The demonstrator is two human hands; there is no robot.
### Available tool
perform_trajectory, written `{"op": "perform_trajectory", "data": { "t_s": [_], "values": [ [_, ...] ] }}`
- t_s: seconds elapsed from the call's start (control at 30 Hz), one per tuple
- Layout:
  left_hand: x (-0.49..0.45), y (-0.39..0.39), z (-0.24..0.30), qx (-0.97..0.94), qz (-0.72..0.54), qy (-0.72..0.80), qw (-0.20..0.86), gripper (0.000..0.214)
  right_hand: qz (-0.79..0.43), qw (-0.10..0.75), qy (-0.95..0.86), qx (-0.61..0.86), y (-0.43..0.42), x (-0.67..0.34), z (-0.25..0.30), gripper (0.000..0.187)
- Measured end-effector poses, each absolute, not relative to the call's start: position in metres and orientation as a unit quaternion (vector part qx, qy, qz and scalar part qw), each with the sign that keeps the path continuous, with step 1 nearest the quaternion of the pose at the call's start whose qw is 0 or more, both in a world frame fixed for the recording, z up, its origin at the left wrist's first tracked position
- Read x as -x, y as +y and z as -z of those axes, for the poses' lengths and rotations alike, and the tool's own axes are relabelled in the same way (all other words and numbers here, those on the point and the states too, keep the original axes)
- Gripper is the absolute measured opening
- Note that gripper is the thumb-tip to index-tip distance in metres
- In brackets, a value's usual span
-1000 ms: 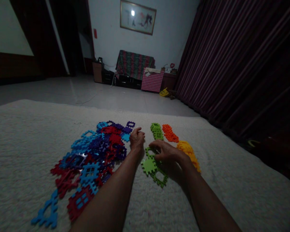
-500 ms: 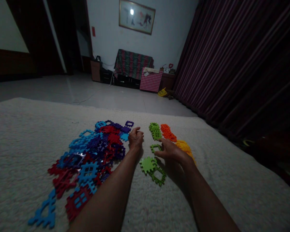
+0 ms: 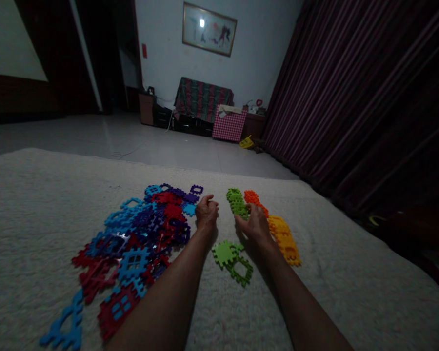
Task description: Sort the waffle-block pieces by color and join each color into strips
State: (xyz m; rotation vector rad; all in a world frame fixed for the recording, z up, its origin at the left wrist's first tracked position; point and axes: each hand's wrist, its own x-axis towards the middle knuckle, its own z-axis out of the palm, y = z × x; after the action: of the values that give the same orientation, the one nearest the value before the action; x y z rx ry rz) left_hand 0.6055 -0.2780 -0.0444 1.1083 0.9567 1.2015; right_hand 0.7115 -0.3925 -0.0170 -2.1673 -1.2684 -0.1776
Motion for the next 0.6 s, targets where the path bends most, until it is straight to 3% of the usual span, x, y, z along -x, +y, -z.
{"op": "perform_trajectory", "data": {
  "t_s": [0.2, 0.6],
  "values": [
    [-0.608, -0.275, 0.050, -0.483, -0.518, 0.405, 0.578, 0.041, 0.136, 0.334, -0.451, 0.816, -0.386, -0.711, 0.031, 0.046],
    [-0.606, -0.276, 0.048, -0.487, -0.511, 0.405, 0.581, 0.042, 0.124, 0.292, -0.430, 0.845, -0.383, -0.707, 0.031, 0.052]
  ]
}}
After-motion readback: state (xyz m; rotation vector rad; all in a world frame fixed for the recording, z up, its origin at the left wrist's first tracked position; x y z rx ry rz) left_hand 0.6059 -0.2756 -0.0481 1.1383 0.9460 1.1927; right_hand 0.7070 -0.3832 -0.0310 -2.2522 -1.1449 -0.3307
